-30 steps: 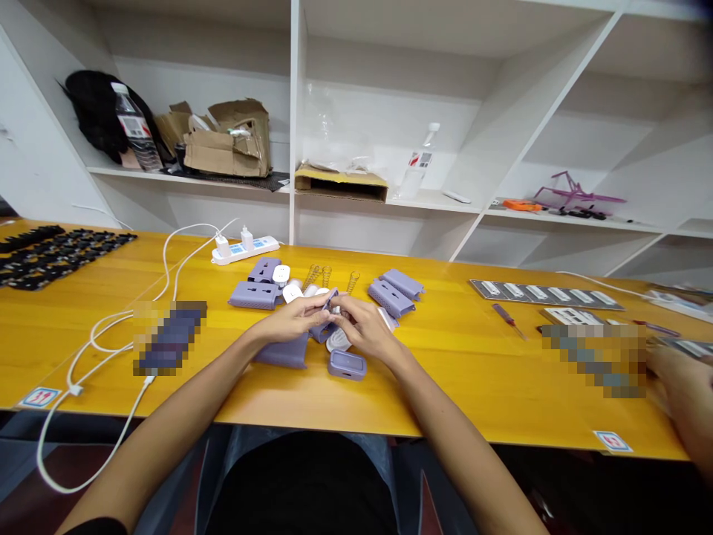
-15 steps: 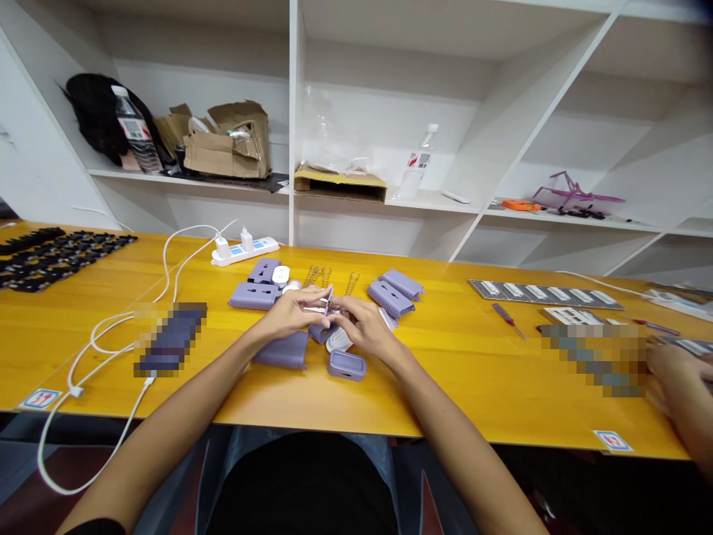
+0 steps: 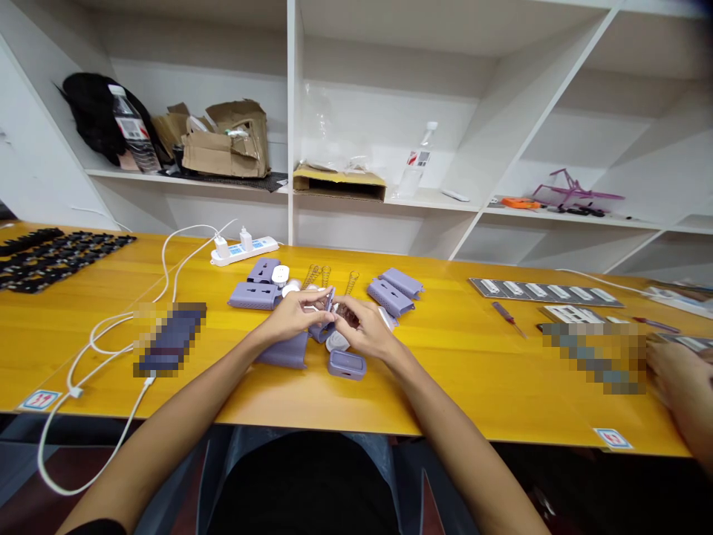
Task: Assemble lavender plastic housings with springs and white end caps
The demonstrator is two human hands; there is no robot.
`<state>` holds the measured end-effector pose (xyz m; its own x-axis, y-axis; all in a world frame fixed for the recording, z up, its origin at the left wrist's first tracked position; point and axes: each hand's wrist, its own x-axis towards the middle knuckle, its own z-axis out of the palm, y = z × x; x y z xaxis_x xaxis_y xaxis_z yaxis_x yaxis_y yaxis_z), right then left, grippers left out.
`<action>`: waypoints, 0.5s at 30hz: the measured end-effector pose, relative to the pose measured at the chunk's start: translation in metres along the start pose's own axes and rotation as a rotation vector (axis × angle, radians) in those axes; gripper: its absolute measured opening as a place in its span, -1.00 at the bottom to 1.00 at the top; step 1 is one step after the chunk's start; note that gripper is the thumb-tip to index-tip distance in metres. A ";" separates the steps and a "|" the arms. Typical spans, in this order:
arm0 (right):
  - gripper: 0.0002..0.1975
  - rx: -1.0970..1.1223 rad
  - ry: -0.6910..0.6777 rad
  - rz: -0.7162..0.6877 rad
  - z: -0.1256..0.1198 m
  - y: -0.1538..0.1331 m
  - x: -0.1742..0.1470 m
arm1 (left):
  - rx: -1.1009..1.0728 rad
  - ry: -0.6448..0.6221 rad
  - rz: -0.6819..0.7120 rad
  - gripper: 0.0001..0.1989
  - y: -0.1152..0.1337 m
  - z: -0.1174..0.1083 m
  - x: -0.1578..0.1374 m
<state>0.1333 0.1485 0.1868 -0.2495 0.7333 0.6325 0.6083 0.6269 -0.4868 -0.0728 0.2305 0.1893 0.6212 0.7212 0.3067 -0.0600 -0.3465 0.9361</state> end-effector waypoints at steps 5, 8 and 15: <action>-0.79 -0.033 0.017 -0.010 0.005 -0.001 -0.001 | -0.071 -0.009 -0.094 -0.20 -0.002 0.002 -0.001; -0.82 -0.065 0.017 -0.011 0.009 0.001 -0.002 | -0.125 -0.023 -0.123 -0.17 -0.004 0.004 -0.001; -0.87 -0.155 0.033 0.052 0.014 0.002 -0.004 | -0.158 -0.031 -0.084 -0.23 -0.007 0.006 -0.002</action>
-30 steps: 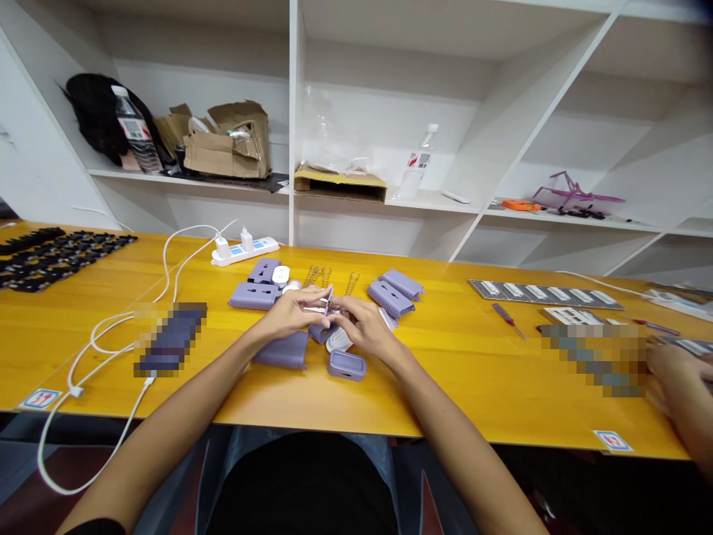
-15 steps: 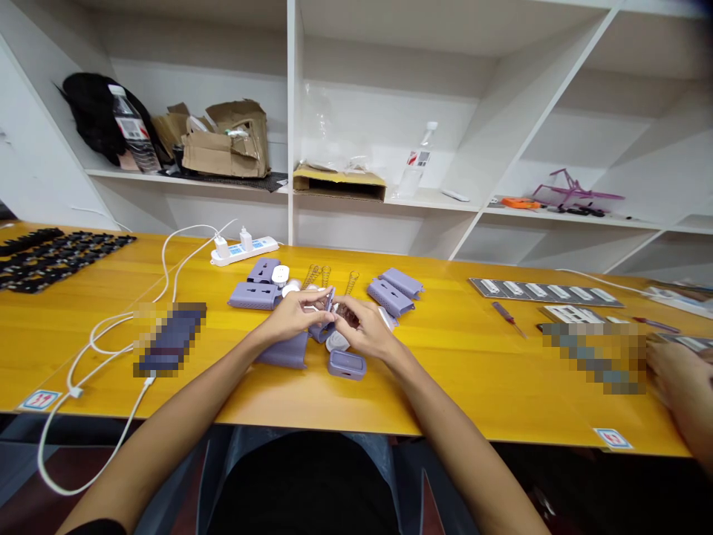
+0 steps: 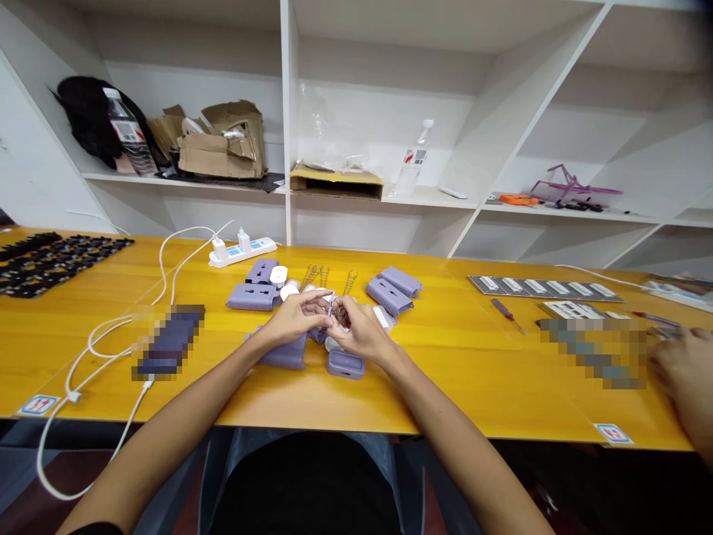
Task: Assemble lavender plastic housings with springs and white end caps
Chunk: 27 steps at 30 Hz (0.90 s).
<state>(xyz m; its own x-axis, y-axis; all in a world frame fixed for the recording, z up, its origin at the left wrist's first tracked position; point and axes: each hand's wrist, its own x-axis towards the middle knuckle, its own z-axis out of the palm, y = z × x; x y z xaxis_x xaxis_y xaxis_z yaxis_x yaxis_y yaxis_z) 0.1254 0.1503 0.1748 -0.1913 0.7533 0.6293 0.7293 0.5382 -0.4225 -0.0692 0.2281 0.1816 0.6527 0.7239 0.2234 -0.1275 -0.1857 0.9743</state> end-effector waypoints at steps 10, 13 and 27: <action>-0.88 0.150 -0.006 -0.007 -0.004 -0.003 0.002 | 0.001 -0.062 0.061 -0.20 0.008 -0.005 -0.001; -0.88 0.241 -0.013 0.013 -0.005 -0.004 0.003 | 0.040 -0.048 0.119 -0.23 0.008 -0.007 0.000; -0.78 0.576 -0.054 0.210 -0.005 -0.002 0.007 | 0.360 -0.014 0.398 -0.47 0.011 -0.008 -0.001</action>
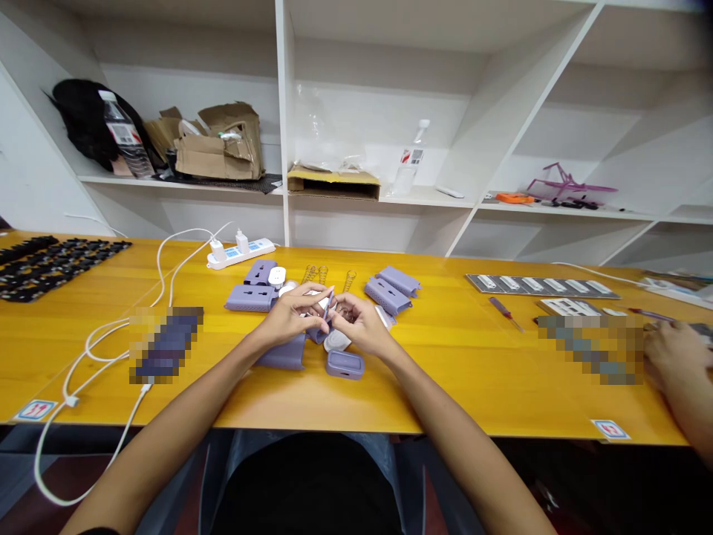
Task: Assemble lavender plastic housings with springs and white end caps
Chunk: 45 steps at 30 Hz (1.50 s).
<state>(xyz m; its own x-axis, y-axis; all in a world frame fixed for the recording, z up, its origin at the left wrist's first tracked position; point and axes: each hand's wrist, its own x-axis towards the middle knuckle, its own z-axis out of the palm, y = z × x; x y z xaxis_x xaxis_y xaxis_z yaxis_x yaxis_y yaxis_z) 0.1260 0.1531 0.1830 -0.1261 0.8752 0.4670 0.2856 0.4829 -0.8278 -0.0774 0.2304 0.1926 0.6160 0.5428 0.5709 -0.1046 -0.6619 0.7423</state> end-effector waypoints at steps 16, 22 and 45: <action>-0.72 0.397 0.008 0.294 0.003 -0.013 0.005 | 0.282 -0.016 0.196 -0.44 -0.003 -0.001 -0.004; -0.65 0.498 0.022 0.354 0.006 -0.013 0.008 | 0.301 -0.004 0.201 -0.43 -0.005 0.000 -0.005; -0.57 0.377 0.161 0.253 0.010 -0.010 0.007 | 0.342 -0.028 0.179 -0.78 0.017 0.014 -0.007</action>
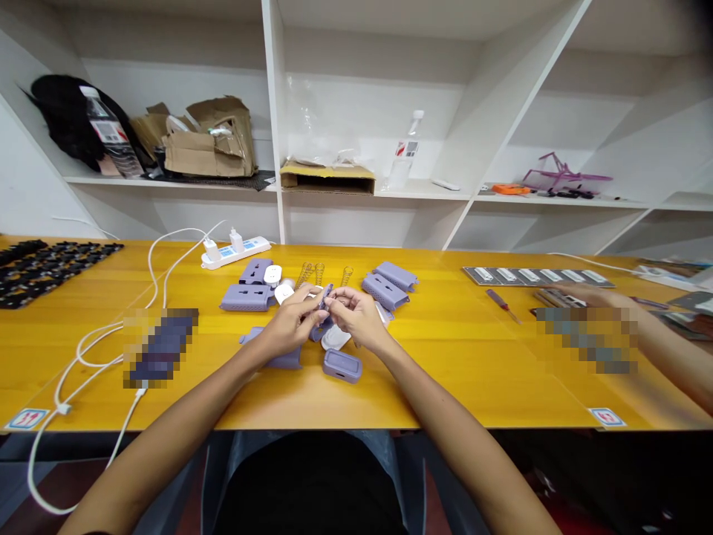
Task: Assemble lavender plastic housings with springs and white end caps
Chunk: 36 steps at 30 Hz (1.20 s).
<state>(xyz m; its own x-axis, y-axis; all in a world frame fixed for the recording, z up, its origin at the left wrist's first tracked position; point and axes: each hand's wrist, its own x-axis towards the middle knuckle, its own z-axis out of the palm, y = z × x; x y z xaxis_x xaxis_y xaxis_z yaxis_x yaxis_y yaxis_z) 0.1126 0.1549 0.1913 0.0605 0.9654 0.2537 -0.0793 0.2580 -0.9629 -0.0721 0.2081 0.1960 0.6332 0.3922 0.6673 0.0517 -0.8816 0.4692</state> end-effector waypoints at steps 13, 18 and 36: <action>-0.60 0.197 -0.077 0.158 -0.002 -0.009 -0.001 | 0.187 0.205 0.174 -0.73 0.000 0.010 -0.001; -0.58 0.145 -0.073 0.106 0.003 -0.008 -0.002 | 0.270 0.262 0.164 -0.75 0.002 0.016 -0.003; -0.54 0.166 -0.060 0.156 0.013 -0.007 -0.006 | 0.294 0.369 0.031 -0.83 -0.002 0.027 -0.004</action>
<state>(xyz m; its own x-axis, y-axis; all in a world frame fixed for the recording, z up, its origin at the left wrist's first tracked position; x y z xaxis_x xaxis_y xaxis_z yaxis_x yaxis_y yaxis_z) 0.0996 0.1482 0.1974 -0.0244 0.9933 0.1132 -0.2460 0.1038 -0.9637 -0.0544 0.2016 0.1767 0.3235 0.3850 0.8643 0.2873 -0.9103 0.2980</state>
